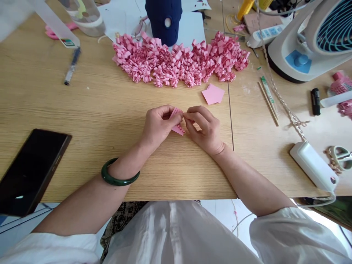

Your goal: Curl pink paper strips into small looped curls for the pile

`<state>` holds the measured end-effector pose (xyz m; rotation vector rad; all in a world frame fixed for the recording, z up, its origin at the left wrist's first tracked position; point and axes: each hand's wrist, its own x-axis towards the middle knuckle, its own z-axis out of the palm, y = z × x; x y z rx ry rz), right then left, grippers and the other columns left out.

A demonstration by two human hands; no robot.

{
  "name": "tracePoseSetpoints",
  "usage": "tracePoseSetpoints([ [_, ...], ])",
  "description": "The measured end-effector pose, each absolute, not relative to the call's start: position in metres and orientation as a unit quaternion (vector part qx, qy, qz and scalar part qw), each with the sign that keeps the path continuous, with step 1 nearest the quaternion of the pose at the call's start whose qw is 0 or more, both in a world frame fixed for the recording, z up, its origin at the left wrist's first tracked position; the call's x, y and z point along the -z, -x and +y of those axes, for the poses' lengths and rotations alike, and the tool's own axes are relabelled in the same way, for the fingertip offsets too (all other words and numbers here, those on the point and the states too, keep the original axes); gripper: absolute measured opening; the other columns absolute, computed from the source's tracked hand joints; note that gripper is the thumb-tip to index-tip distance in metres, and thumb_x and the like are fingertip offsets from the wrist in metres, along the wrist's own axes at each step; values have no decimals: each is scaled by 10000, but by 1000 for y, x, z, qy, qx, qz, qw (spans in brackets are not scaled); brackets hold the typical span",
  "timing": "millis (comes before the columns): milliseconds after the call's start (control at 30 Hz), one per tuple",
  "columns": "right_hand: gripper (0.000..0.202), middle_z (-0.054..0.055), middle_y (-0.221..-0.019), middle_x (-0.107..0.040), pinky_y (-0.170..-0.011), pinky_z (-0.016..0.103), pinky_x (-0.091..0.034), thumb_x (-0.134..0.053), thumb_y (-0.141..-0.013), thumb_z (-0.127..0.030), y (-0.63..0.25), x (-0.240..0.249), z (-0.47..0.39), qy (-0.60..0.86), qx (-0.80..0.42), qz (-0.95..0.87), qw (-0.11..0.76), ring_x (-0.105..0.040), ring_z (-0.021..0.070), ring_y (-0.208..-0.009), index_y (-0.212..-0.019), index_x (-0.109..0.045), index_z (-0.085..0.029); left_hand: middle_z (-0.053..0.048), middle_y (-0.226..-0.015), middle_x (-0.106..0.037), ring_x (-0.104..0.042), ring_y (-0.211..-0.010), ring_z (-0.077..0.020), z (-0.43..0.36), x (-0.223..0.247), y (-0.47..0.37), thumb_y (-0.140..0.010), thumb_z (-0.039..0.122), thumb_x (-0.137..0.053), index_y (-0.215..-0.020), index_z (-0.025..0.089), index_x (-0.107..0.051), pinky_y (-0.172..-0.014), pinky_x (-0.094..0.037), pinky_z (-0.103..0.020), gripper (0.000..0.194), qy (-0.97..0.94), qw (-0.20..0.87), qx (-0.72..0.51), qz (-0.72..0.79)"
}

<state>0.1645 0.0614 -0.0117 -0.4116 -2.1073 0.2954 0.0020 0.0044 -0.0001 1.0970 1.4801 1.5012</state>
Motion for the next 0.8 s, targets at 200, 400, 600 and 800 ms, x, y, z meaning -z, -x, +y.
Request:
tracePoseSetpoints([
  [200, 271, 107, -1146, -761, -888, 375, -624, -513, -1063, -105, -167, 11, 58, 204, -83, -870, 441, -725, 213, -1026, -1224, -706, -208, 14, -668, -659, -602, -642, -107, 5, -4, -1, -840, 293, -776, -663, 183, -693, -637, -502, -226, 224, -413, 385, -614, 551],
  [400, 427, 105, -1232, -755, -947, 459, -641, -446, -1018, -59, -170, 10, 55, 247, -137, -859, 427, -726, 246, -1109, -1260, -735, -261, -13, -771, -732, -663, -739, -141, 5, -5, 0, -838, 411, -824, -747, 199, -736, -712, -564, -261, 247, -423, 399, -605, 545],
  [600, 394, 95, -1190, -734, -802, 337, -666, -416, -1032, -91, -165, 11, 52, 246, -258, -808, 469, -742, 174, -1020, -1207, -739, -231, 0, -713, -677, -650, -677, -132, 8, -3, 0, -839, 529, -804, -737, 204, -689, -695, -591, -275, 360, -417, 406, -606, 541],
  [800, 121, 55, -1033, -750, -650, 246, -601, -624, -1021, -214, -161, 6, 50, 298, -292, -765, 491, -715, 144, -882, -1014, -745, -213, 2, -722, -719, -652, -658, -129, 1, -10, -4, -855, 341, -798, -753, 194, -749, -612, -581, -239, 185, -465, 348, -575, 577],
])
